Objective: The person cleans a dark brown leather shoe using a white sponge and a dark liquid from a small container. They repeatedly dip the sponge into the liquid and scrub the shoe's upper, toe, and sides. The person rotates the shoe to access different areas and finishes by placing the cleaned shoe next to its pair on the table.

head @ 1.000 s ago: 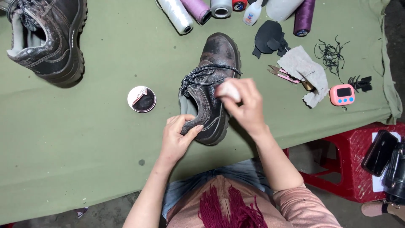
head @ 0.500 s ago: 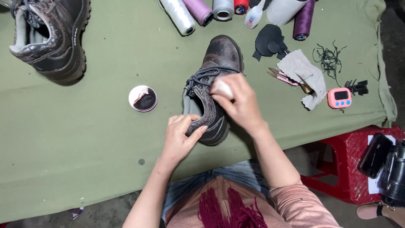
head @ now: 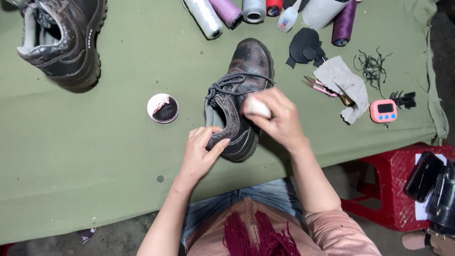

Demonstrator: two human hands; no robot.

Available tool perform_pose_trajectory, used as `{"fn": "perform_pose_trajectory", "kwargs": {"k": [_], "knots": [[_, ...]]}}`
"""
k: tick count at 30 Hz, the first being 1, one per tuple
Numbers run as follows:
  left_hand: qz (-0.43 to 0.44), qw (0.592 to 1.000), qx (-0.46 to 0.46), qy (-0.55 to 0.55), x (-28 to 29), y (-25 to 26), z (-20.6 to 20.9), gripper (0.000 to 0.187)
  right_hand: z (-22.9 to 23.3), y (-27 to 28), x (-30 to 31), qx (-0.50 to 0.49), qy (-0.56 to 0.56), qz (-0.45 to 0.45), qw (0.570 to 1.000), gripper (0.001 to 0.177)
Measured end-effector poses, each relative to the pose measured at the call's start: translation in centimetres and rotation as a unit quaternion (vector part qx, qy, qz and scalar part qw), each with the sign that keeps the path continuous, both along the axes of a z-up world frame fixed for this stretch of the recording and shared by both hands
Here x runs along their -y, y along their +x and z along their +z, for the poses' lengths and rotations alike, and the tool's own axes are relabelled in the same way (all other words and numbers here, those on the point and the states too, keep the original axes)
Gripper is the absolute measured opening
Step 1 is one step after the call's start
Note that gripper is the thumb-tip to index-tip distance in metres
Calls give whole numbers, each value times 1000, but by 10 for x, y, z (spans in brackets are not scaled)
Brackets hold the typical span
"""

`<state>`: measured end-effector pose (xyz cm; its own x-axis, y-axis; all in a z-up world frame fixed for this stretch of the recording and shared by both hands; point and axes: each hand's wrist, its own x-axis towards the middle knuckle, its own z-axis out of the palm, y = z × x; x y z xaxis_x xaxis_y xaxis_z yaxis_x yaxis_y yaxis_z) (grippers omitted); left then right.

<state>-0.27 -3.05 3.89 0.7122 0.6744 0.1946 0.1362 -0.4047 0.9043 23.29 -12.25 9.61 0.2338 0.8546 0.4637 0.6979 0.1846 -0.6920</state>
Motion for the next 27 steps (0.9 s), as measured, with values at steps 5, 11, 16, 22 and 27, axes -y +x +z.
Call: {"fn": "perform_pose_trajectory", "kwargs": {"k": [5, 11, 16, 22, 27], "knots": [[-34, 999, -26, -22, -6, -9, 15, 25, -15, -13, 4, -40, 2, 38, 998, 27], [-86, 995, -34, -26, -15, 2, 29, 26, -32, -11, -7, -78, 33, -48, 995, 39], [-77, 993, 20, 84, -27, 20, 14, 18, -13, 6, -23, -108, 71, -64, 990, 39], [-6, 998, 49, 39, -22, 31, -12, 22, -19, 13, -32, -88, 51, -82, 991, 42], [-9, 999, 6, 41, -20, 29, -10, 29, -16, 27, -20, -63, -29, -63, 996, 22]]}}
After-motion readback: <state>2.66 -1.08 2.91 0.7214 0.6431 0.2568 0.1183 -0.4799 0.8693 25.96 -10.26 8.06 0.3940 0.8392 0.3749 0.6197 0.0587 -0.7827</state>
